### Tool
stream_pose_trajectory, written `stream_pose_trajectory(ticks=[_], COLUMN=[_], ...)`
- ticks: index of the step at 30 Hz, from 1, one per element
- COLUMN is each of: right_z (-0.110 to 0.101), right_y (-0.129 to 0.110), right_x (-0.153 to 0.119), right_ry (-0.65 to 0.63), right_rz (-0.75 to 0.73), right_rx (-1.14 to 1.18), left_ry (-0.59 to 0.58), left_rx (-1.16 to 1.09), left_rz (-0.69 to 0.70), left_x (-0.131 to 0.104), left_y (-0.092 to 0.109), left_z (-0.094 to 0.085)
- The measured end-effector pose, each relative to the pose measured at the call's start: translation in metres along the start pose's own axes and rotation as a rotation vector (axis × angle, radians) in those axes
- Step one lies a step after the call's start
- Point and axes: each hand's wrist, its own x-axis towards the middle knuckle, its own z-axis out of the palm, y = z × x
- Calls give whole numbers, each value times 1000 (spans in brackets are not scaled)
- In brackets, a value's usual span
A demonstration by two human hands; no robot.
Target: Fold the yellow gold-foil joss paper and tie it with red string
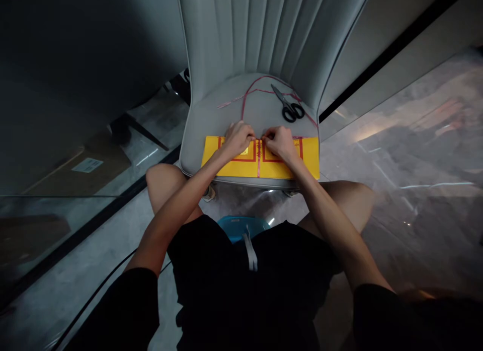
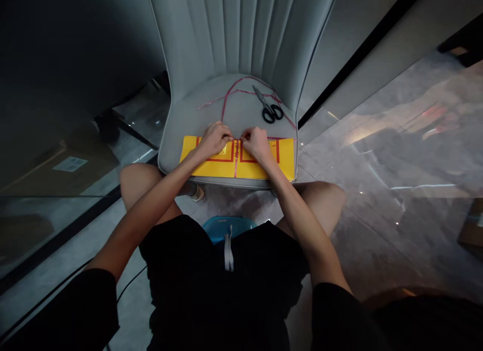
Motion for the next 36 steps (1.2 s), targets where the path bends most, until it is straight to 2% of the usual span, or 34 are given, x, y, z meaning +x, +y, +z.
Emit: stream_pose_trajectory(ticks=[4,8,12,19,24,30,33,36], right_z=[0,-3,-10,-25,-29,-26,-21,-15], right_y=[2,-2,-9,-13,-13,-6,-2,-1], right_x=[0,-2,2,25,29,21,15,10], right_ry=[30,63,11,-137,-139,-81,-53,-29], right_rz=[-35,-37,70,185,133,80,-18,-137], right_rx=[-39,-85,-54,-86,-73,-4,-45,-152], left_ry=[62,100,61,-81,-88,-50,-19,-16], left_rx=[53,166,239,272,236,63,-38,-20], left_rz=[-104,-28,-42,114,62,-23,-22,-27], left_x=[-1,-8,-12,3,7,4,4,2], left_y=[11,23,30,25,20,10,8,11], left_z=[-4,-9,-15,-23,-26,-14,-10,-12])
